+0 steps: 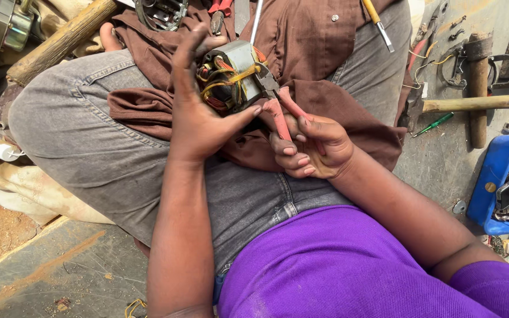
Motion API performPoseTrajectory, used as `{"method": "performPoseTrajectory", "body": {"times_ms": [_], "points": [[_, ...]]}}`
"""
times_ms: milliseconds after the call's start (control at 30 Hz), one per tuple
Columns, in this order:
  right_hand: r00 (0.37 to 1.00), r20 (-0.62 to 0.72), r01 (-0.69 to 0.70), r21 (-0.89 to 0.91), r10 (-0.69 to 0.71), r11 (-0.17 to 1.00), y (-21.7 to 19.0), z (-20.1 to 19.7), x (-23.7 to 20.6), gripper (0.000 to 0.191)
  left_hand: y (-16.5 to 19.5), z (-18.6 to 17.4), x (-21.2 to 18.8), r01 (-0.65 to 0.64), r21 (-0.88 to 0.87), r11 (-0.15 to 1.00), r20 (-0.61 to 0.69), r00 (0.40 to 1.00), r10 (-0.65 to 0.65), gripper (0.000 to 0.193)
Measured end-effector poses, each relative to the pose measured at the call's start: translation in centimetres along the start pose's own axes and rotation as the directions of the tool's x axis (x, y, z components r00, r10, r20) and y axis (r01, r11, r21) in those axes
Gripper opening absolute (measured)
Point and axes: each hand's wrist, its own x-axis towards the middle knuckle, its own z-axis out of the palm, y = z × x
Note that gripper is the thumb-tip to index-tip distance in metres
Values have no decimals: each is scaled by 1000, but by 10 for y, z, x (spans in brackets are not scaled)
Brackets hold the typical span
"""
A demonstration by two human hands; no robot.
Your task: The person sits on the ground and dismantles small electric motors, using a hammer to knock components out of the motor housings and pliers to cut and pull windings from the armature. They handle a screwdriver and a wooden stick to pry at the parts while working over a cloth on their lap.
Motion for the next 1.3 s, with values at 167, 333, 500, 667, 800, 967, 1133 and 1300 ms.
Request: {"method": "performPoseTrajectory", "body": {"times_ms": [167,333,500,667,800,967,1133,1300], "points": [[999,12,43,-315,-41,948,-9,22,-8,67,1,2,7,113,-872,476,17,979,-202,98],[993,-93,-19,-727,-71,686,-6,47,9,48,1,-16,0,249,-900,359,115,927,-357,89],[985,-168,-104,-791,-51,603,-20,79,11,56,-11,-31,-10,335,-818,468,155,911,-381,82],[972,-98,-109,-993,-215,-41,-28,111,5,43,-21,-28,-6,369,-781,504,210,915,-346,88],[979,-194,-128,-356,61,926,-12,84,19,45,-13,-22,3,299,-795,528,141,937,-319,99],[956,-192,-269,-262,223,927,-1,33,16,36,9,-18,-1,281,-832,478,156,946,-284,108],[923,-320,-222,-897,-215,381,-8,33,36,33,8,-9,7,165,-585,794,19,982,-190,106],[885,-11,-155,-950,-465,-272,-17,62,50,40,-3,-7,2,141,-586,798,-136,954,-268,93]]}}
